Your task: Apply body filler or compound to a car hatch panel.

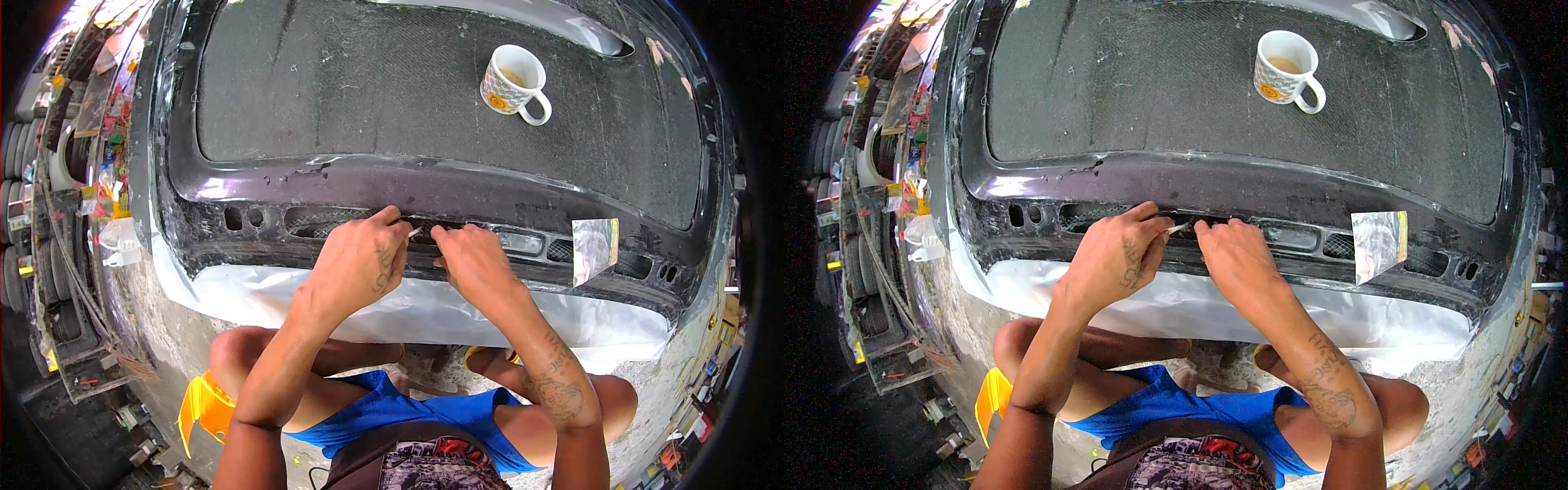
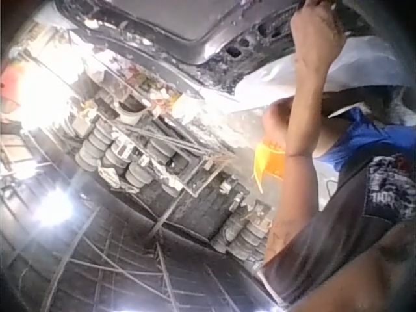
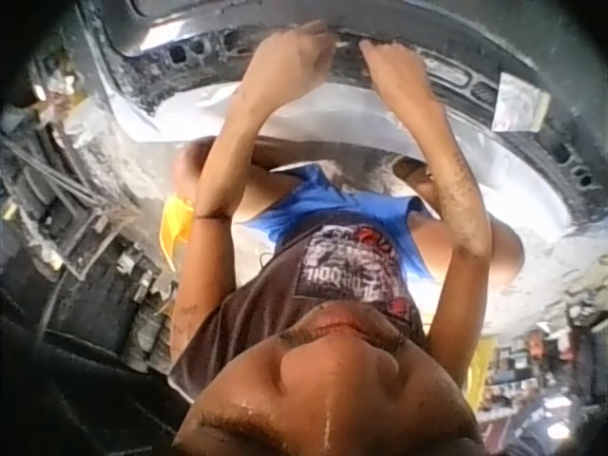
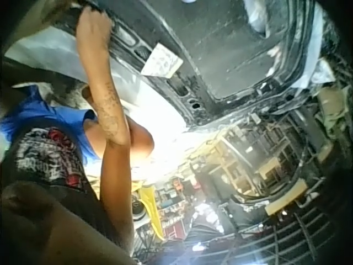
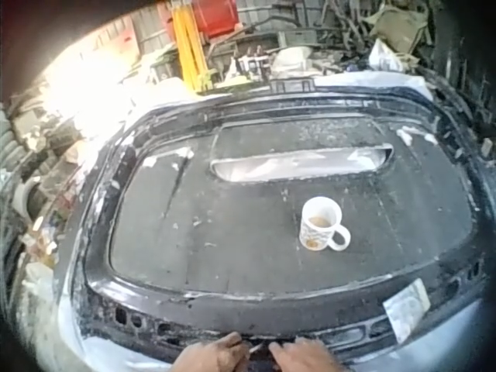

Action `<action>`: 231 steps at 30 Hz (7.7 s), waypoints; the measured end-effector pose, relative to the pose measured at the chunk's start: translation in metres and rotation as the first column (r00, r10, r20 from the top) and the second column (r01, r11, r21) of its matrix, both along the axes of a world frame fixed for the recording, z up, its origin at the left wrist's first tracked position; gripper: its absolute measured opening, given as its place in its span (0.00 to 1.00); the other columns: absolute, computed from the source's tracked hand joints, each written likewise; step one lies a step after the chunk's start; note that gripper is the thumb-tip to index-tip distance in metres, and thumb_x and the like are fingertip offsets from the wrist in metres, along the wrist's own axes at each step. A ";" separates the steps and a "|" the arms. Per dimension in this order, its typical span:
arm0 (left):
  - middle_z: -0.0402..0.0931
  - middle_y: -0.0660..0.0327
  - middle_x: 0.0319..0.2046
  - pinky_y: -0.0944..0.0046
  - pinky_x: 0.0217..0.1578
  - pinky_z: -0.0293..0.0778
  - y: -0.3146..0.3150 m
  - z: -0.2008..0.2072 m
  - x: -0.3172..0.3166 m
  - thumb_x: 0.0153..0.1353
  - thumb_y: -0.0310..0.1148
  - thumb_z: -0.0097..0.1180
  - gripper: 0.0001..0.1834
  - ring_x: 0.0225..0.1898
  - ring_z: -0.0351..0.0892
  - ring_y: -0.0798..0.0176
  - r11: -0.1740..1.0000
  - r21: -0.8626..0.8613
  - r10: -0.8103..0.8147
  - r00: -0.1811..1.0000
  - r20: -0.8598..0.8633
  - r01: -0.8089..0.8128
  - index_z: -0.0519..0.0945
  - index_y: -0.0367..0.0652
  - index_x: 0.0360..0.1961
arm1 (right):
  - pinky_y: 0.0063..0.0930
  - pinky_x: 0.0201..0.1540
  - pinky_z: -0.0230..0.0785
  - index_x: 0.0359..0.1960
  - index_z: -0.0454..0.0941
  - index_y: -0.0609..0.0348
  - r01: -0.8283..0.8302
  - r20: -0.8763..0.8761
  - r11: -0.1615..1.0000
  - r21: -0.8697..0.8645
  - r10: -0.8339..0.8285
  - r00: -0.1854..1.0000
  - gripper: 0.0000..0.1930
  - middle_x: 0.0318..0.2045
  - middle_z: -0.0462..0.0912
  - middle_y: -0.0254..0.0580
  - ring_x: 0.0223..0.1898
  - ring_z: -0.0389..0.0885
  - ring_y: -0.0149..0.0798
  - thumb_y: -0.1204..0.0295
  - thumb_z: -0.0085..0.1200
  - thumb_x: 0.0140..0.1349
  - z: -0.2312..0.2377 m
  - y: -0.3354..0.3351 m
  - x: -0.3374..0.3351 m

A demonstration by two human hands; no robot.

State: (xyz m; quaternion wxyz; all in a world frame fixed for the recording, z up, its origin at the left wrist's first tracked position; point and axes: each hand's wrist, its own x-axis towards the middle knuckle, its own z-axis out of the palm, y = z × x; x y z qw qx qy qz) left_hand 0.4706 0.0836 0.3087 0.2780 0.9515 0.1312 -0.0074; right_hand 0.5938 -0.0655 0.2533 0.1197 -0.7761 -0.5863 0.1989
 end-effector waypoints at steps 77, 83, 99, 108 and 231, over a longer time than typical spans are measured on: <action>0.79 0.52 0.29 0.71 0.17 0.66 0.007 0.078 -0.203 0.66 0.35 0.50 0.19 0.19 0.75 0.66 0.155 -0.981 0.749 0.661 0.041 -0.114 0.74 0.30 0.52 | 0.47 0.45 0.71 0.38 0.80 0.63 0.000 -0.042 1.000 -0.007 0.000 0.999 0.17 0.33 0.84 0.55 0.42 0.81 0.57 0.67 0.69 0.48 0.011 0.003 0.002; 0.78 0.54 0.37 0.63 0.41 0.74 0.015 0.079 -0.249 0.63 0.38 0.57 0.23 0.36 0.77 0.62 0.174 -0.983 0.890 0.418 0.183 0.062 0.70 0.36 0.55 | 0.46 0.46 0.71 0.40 0.80 0.63 -0.012 -0.042 0.998 -0.066 0.009 0.999 0.19 0.35 0.83 0.56 0.43 0.81 0.57 0.67 0.69 0.48 0.016 0.004 0.003; 0.73 0.45 0.55 0.58 0.57 0.72 0.023 0.081 -0.238 0.69 0.32 0.49 0.24 0.55 0.75 0.52 0.213 -0.948 0.921 0.275 0.275 0.236 0.65 0.32 0.63 | 0.49 0.44 0.69 0.42 0.77 0.62 -0.002 -0.116 0.994 -0.106 -0.011 0.993 0.18 0.34 0.82 0.55 0.42 0.79 0.59 0.68 0.67 0.51 0.016 0.013 -0.006; 0.60 0.48 0.67 0.54 0.68 0.55 0.031 0.065 -0.215 0.63 0.37 0.56 0.36 0.67 0.62 0.51 0.537 -0.804 0.798 0.463 0.387 -0.253 0.59 0.34 0.68 | 0.48 0.36 0.76 0.32 0.80 0.58 0.027 -0.041 0.980 0.199 -0.020 0.999 0.11 0.29 0.82 0.50 0.36 0.83 0.55 0.69 0.61 0.46 -0.025 0.019 -0.005; 0.78 0.52 0.34 0.60 0.31 0.75 0.016 0.038 -0.038 0.59 0.21 0.56 0.14 0.29 0.79 0.52 0.969 -0.241 0.083 0.991 0.104 -0.056 0.78 0.36 0.47 | 0.49 0.36 0.70 0.34 0.75 0.63 0.030 -0.127 0.999 -0.016 -0.032 0.991 0.13 0.24 0.81 0.53 0.33 0.81 0.58 0.76 0.65 0.49 0.008 0.002 0.005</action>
